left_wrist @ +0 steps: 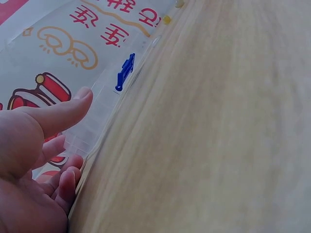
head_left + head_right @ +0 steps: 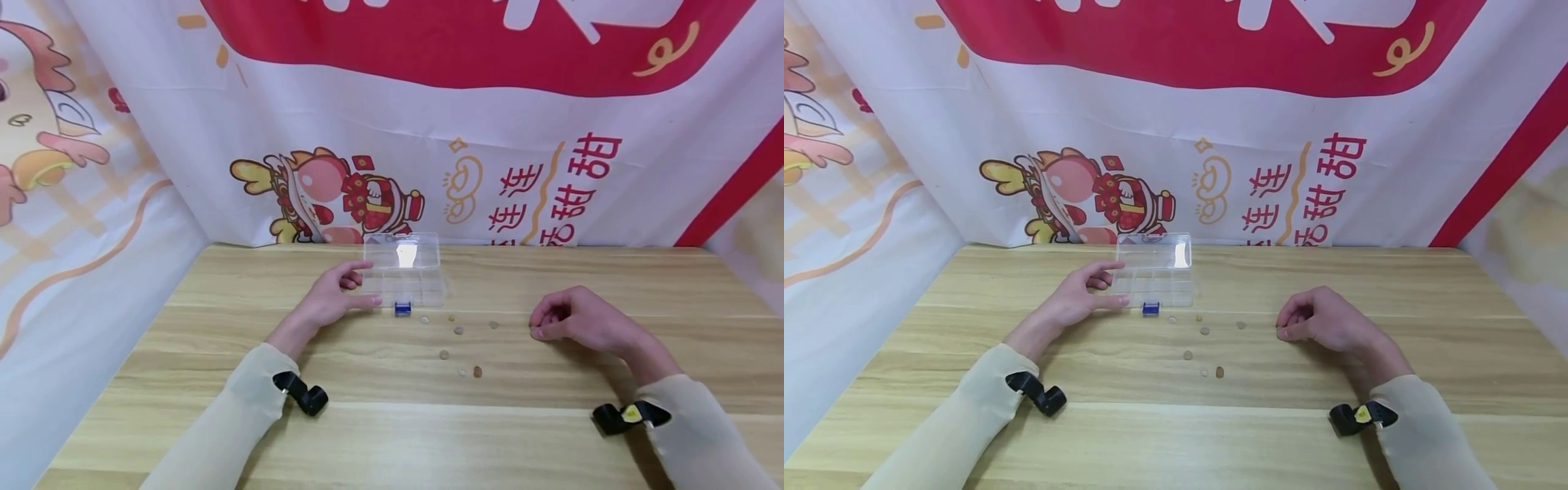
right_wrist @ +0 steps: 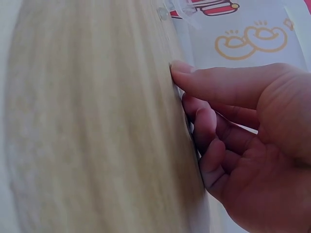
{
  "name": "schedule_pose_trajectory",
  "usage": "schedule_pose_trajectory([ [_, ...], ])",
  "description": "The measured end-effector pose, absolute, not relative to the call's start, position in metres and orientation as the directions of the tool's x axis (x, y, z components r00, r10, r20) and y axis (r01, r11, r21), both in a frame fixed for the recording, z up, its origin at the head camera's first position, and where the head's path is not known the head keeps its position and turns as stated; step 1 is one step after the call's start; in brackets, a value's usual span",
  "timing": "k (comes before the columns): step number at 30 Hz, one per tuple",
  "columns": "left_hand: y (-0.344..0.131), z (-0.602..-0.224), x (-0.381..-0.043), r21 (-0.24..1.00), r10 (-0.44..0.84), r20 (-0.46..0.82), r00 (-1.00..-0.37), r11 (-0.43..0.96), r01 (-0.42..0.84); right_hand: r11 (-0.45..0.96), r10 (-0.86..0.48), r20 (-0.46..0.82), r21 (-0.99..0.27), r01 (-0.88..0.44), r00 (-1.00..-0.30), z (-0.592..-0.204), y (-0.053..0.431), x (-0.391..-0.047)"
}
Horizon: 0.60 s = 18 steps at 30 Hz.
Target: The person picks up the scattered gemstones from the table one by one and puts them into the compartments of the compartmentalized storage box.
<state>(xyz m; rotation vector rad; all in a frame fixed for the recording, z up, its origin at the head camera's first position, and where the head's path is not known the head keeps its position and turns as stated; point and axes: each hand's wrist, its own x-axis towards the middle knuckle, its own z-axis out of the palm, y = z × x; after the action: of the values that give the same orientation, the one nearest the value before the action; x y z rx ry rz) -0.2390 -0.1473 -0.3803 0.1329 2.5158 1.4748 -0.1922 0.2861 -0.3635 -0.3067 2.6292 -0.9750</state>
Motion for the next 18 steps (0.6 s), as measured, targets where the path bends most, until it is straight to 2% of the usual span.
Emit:
schedule_pose_trajectory([
  [9,-0.1477,-0.3802,-0.2395,0.874,0.195,-0.134,-0.972,0.485,-0.023,0.748,-0.323,-0.204,-0.654,-0.117,-0.924,-0.3602,0.2813,-0.1916],
  [18,-0.1469,-0.3805,-0.2396,0.871,0.193,-0.14,-0.971,0.491,-0.027,0.736,-0.248,-0.153,-0.671,-0.084,-0.957,-0.3545,0.2762,-0.1893],
])
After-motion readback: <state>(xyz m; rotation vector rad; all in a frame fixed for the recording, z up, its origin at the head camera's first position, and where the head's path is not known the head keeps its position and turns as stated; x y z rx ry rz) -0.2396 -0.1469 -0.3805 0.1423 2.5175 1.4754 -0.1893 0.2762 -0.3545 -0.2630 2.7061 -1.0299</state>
